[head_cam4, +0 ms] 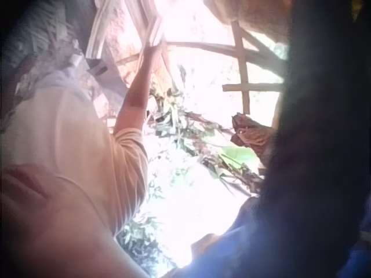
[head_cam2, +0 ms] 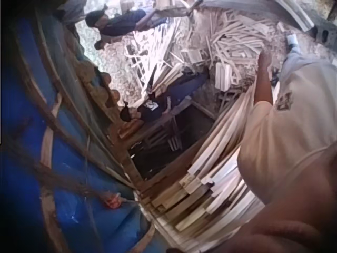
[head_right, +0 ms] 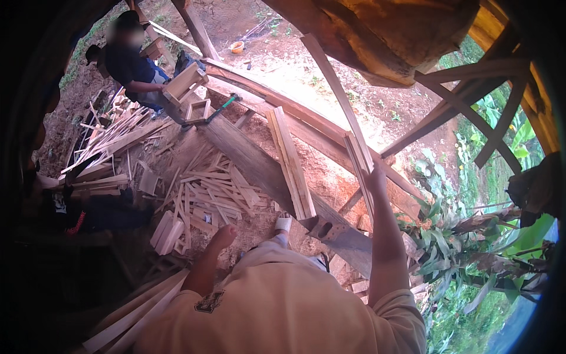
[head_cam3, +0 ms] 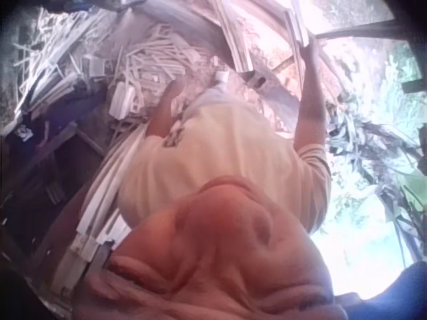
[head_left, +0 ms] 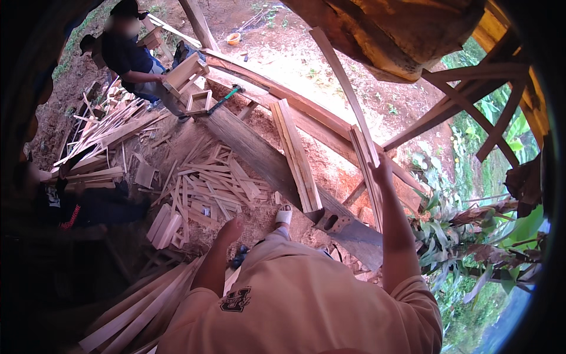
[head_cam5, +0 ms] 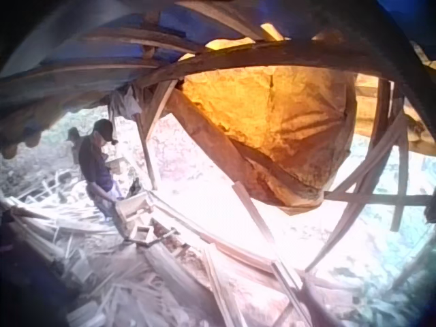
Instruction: The person picks up bundles of thin wooden planks from a large pile on the ground and stacks them onto a wooden rack. The person repeatedly lifts the wood and places it in a neat pile while other workers are visible in the background.
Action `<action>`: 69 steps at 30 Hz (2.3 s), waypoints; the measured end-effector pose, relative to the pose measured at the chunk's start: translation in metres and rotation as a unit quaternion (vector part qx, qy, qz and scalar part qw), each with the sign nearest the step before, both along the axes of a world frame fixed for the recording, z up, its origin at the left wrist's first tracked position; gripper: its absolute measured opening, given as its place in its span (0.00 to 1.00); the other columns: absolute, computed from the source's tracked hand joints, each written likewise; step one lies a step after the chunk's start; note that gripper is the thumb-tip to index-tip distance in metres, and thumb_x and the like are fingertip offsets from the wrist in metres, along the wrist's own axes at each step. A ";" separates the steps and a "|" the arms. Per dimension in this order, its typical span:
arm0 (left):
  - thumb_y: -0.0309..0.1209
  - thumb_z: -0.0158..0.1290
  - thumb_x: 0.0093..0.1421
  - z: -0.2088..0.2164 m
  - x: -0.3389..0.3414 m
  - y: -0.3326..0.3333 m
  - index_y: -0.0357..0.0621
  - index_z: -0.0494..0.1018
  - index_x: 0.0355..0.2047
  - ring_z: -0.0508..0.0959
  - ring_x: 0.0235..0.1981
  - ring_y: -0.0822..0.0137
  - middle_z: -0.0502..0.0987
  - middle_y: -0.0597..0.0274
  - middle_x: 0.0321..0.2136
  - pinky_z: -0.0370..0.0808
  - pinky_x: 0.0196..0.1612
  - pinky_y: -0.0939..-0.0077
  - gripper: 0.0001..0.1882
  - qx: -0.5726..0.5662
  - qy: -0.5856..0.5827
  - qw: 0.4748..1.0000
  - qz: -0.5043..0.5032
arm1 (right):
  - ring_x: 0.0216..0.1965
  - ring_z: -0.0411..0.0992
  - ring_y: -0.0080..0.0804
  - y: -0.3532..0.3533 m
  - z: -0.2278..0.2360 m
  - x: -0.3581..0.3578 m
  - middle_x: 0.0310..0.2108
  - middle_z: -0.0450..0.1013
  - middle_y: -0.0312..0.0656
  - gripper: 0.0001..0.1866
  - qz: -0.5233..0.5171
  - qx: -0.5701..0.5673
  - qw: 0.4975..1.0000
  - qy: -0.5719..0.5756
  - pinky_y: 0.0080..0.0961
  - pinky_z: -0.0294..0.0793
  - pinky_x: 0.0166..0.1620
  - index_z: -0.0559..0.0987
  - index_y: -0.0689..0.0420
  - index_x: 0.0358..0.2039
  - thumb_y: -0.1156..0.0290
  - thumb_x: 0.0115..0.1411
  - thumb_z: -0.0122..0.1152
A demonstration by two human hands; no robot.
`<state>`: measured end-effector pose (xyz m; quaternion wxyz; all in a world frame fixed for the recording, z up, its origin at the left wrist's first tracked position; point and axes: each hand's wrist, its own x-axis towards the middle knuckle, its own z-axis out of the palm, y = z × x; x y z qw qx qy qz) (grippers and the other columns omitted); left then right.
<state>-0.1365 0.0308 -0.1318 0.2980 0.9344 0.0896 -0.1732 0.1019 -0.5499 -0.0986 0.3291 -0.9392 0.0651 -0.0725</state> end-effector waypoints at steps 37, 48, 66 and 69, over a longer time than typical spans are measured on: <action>0.25 0.60 0.50 -0.098 0.110 0.094 0.34 0.77 0.39 0.81 0.35 0.64 0.81 0.50 0.34 0.77 0.35 0.72 0.15 -0.032 0.362 0.913 -0.184 | 0.51 0.68 0.49 0.022 0.005 -0.243 0.49 0.70 0.53 0.21 -0.357 -0.101 0.929 0.008 0.37 0.66 0.55 0.74 0.62 0.49 0.71 0.54 0.63; 0.38 0.61 0.55 -0.102 0.224 -0.033 0.38 0.78 0.19 0.79 0.19 0.68 0.78 0.58 0.16 0.73 0.21 0.69 0.16 -0.041 0.409 0.872 -0.265 | 0.46 0.72 0.52 0.231 0.034 -0.643 0.55 0.66 0.56 0.33 -0.291 0.424 0.668 0.538 0.49 0.77 0.40 0.63 0.63 0.58 0.56 0.60 0.61; 0.39 0.46 0.62 -0.120 0.128 -0.046 0.42 0.72 0.43 0.81 0.30 0.61 0.80 0.56 0.33 0.75 0.32 0.61 0.16 0.030 0.465 0.858 -0.214 | 0.27 0.74 0.26 0.080 -0.062 -0.588 0.28 0.76 0.39 0.18 -0.523 0.321 0.760 0.214 0.24 0.71 0.27 0.78 0.59 0.42 0.58 0.60 0.61; 0.40 0.48 0.62 -0.092 0.082 -0.072 0.39 0.72 0.43 0.81 0.32 0.60 0.81 0.53 0.35 0.75 0.31 0.67 0.17 0.003 0.430 0.868 -0.250 | 0.21 0.71 0.27 0.078 -0.147 -0.679 0.24 0.73 0.36 0.14 -0.488 0.386 0.723 0.301 0.27 0.69 0.23 0.78 0.56 0.36 0.58 0.62 0.57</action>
